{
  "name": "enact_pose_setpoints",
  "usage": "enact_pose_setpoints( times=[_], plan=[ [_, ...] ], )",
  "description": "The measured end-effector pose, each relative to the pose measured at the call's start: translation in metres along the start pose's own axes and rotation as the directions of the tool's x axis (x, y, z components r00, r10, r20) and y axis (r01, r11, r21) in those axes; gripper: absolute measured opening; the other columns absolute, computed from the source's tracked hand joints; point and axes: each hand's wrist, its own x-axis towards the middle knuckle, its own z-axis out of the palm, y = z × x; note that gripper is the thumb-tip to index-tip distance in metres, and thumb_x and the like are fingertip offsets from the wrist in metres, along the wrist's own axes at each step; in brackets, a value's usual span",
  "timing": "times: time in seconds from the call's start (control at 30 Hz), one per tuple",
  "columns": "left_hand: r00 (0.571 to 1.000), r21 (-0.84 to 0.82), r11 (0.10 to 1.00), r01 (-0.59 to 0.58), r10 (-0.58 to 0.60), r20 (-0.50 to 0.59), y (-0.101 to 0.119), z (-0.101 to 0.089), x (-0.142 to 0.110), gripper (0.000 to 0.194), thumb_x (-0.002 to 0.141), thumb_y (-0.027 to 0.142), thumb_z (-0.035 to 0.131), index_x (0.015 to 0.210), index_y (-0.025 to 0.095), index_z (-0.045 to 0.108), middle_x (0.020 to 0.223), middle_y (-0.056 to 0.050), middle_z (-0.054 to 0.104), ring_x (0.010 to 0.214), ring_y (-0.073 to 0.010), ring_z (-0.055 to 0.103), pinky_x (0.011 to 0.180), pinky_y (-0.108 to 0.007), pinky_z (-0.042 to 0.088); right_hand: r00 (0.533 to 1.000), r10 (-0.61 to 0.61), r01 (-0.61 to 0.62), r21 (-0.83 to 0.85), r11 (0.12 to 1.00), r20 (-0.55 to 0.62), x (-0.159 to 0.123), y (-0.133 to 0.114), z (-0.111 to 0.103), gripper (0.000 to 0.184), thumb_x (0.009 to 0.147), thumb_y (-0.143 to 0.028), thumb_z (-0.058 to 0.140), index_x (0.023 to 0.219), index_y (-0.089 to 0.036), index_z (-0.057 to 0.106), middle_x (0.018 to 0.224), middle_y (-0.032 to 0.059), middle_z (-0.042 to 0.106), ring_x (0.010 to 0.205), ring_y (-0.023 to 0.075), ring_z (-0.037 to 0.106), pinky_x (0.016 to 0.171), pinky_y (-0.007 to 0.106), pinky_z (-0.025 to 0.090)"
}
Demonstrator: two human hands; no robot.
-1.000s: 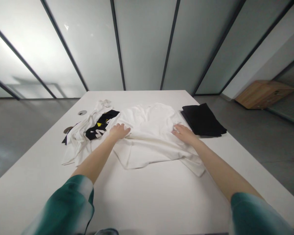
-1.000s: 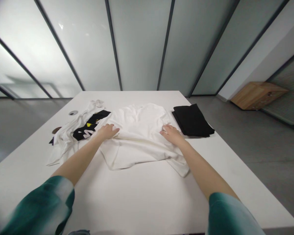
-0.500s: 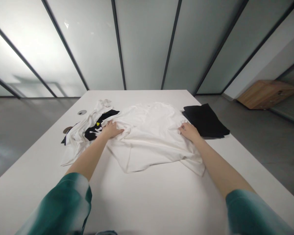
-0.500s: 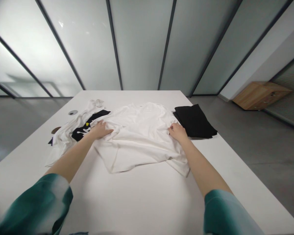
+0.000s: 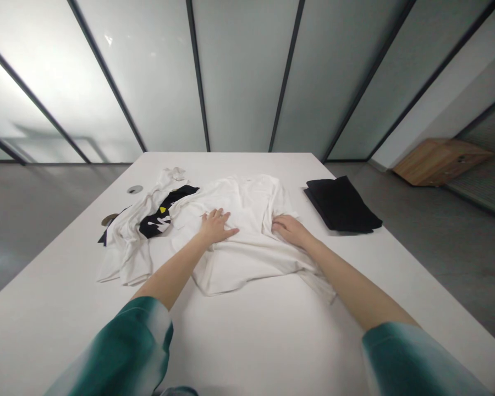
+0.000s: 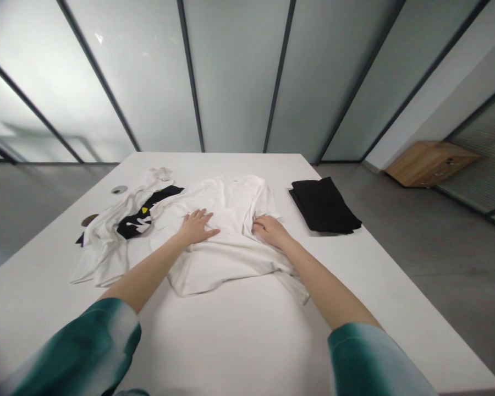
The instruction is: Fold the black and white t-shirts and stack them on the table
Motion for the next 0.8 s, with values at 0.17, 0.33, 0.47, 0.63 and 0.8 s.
enact_pose_setpoints(
  times=[0.17,0.33,0.47,0.63,0.8],
  plan=[
    [0.999,0.012,1.0,0.0,-0.001,0.045,-0.018,-0.002,-0.01,0.083,0.084,0.076,0.046,0.15,0.025,0.042,0.16,-0.015,0.033,0.146,-0.038,0.029,0.115,-0.062,0.02,0.878,0.407,-0.451,-0.15,0.88,-0.252,0.003,0.023,-0.025,0.036,0.094,-0.028,0.043,0.12,-0.013,0.064,0.12,0.0182,0.064,0.108,0.0281,0.06,0.092,0.036,0.046],
    [0.999,-0.008,1.0,0.01,-0.01,0.04,-0.022,0.0,-0.014,0.083,0.083,0.075,0.048,0.149,0.026,0.043,0.161,-0.014,0.032,0.147,-0.0371,0.028,0.116,-0.062,0.017,0.726,0.674,-0.683,-0.259,0.683,-0.138,0.012,0.043,-0.035,0.059,0.087,-0.052,0.054,0.123,-0.006,0.064,0.128,0.0273,0.056,0.118,0.0376,0.056,0.092,0.044,0.047],
    [1.0,-0.024,0.999,0.025,-0.025,0.019,-0.021,0.004,-0.015,0.081,0.084,0.074,0.049,0.149,0.028,0.042,0.161,-0.012,0.032,0.148,-0.0355,0.026,0.117,-0.059,0.015,0.695,0.719,-0.71,-0.179,0.681,-0.019,0.027,0.057,-0.04,0.037,0.082,-0.036,0.06,0.105,-0.01,0.073,0.11,0.0222,0.068,0.103,0.0326,0.065,0.081,0.037,0.051],
    [0.999,-0.024,0.999,0.031,-0.031,0.01,-0.021,0.005,-0.016,0.081,0.084,0.075,0.048,0.149,0.028,0.043,0.161,-0.012,0.033,0.148,-0.0348,0.027,0.118,-0.057,0.016,0.677,0.736,-0.736,-0.025,0.677,0.003,0.044,0.077,-0.073,0.019,0.078,-0.017,0.059,0.089,-0.012,0.074,0.085,0.013,0.072,0.076,0.0222,0.068,0.065,0.027,0.05],
    [1.0,-0.022,1.0,0.021,-0.021,0.014,-0.021,0.004,-0.016,0.084,0.083,0.076,0.047,0.15,0.025,0.042,0.16,-0.014,0.032,0.147,-0.0353,0.027,0.118,-0.059,0.016,0.516,0.821,-0.795,0.219,0.565,-0.243,0.038,0.113,-0.124,0.026,0.078,-0.013,0.06,0.1,-0.007,0.071,0.086,0.0153,0.071,0.068,0.0182,0.062,0.061,0.028,0.046]
  ],
)
